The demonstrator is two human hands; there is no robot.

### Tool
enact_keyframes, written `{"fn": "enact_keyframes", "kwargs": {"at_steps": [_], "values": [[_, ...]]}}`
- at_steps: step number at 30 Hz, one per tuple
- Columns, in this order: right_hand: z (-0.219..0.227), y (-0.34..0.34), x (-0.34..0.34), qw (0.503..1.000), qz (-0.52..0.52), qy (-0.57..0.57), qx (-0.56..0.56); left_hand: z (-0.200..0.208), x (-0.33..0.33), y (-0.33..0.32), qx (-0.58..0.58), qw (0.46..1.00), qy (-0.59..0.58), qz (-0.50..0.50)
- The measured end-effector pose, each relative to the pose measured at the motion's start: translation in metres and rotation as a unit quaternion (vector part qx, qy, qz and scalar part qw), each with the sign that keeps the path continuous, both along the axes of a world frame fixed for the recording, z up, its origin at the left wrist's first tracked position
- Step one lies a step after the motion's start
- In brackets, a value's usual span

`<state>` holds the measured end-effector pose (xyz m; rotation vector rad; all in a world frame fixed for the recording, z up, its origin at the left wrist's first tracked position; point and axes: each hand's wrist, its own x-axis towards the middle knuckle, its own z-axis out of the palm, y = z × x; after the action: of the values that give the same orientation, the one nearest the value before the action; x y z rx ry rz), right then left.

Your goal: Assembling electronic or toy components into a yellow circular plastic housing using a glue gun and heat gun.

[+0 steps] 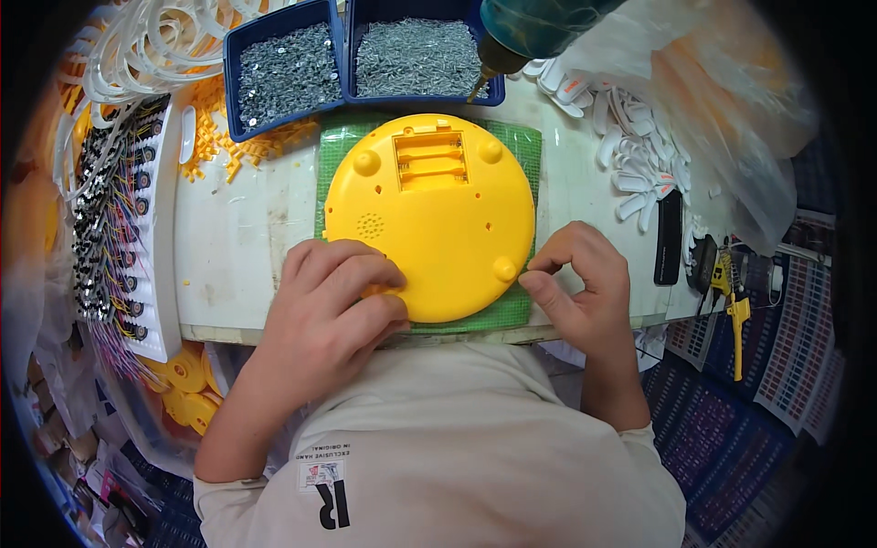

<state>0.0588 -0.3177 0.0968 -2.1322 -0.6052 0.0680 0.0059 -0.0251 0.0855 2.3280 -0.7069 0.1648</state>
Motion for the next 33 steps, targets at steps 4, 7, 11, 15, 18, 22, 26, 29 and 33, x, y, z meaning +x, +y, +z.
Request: {"fn": "enact_keyframes", "kwargs": {"at_steps": [4,7,11,15,18,22,26,29,33], "values": [[0.001,-0.001,0.004,1.0,-0.002,-0.005,0.02,0.003,0.007,0.003,0.019,1.0,0.009,-0.017],[0.006,-0.002,0.011,0.999,0.01,-0.023,0.021,0.006,0.013,0.007,0.026,0.999,0.005,-0.035],[0.011,-0.001,0.017,0.997,-0.022,-0.052,0.053,0.006,0.016,0.02,-0.027,1.0,0.0,-0.013],[0.009,-0.004,0.027,0.992,-0.036,-0.085,0.088,-0.016,-0.005,0.035,-0.118,0.985,-0.043,0.116],[-0.025,-0.004,0.033,0.97,-0.184,-0.08,0.137,-0.039,-0.023,0.04,-0.174,0.954,-0.034,0.243],[-0.078,-0.012,0.038,0.954,-0.241,0.006,0.176,-0.057,-0.045,0.039,-0.137,0.949,-0.042,0.282],[-0.084,-0.006,0.041,0.965,-0.218,0.023,0.141,-0.059,-0.047,0.04,-0.115,0.949,-0.077,0.283],[-0.085,-0.002,0.048,0.967,-0.201,0.053,0.151,-0.061,-0.046,0.043,-0.097,0.954,-0.102,0.266],[-0.084,0.0,0.052,0.959,-0.209,0.063,0.178,-0.06,-0.045,0.042,-0.098,0.948,-0.107,0.285]]}}
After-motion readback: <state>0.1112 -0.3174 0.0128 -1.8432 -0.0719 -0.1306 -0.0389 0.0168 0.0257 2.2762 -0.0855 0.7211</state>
